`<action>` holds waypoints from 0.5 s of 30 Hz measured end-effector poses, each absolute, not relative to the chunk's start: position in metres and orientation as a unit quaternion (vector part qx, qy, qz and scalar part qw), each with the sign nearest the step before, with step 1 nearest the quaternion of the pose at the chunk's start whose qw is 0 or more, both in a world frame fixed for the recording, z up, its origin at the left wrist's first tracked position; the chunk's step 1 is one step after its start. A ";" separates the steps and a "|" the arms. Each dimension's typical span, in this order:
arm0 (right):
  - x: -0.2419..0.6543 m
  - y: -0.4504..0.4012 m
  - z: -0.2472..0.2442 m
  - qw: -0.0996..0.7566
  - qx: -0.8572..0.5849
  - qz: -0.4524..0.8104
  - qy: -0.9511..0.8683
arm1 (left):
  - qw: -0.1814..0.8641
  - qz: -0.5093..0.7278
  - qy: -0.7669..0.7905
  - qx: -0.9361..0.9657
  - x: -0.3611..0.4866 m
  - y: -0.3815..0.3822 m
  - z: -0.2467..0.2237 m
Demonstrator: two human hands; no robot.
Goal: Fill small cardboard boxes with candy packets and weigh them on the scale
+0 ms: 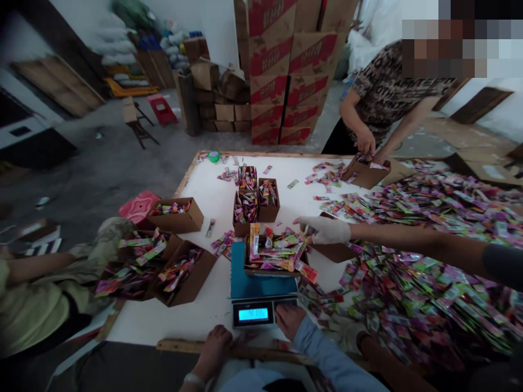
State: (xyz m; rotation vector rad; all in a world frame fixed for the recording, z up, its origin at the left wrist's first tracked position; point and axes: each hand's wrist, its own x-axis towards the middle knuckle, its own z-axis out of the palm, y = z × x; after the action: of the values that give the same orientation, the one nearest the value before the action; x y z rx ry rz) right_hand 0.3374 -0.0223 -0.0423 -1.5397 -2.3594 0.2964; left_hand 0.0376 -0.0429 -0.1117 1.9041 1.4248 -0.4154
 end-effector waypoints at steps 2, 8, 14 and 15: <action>0.342 -0.015 -0.036 0.144 -0.532 0.108 -0.827 | 0.353 -0.159 0.550 0.740 0.038 -0.046 -0.115; 0.349 -0.021 -0.047 0.149 -0.540 0.088 -0.824 | 0.350 -0.152 0.572 0.726 0.036 -0.050 -0.110; 0.371 -0.024 -0.058 0.160 -0.577 0.046 -0.799 | 0.340 -0.076 0.642 0.683 0.027 -0.046 -0.107; 0.375 -0.023 -0.058 0.158 -0.580 0.046 -0.798 | 0.338 -0.067 0.654 0.674 0.024 -0.044 -0.106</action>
State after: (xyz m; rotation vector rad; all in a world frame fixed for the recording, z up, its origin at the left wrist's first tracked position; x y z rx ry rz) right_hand 0.3751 -0.0225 -0.0584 -1.6581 -2.2825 0.1321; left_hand 0.0239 -0.0437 -0.1059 1.7550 1.7036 -0.1741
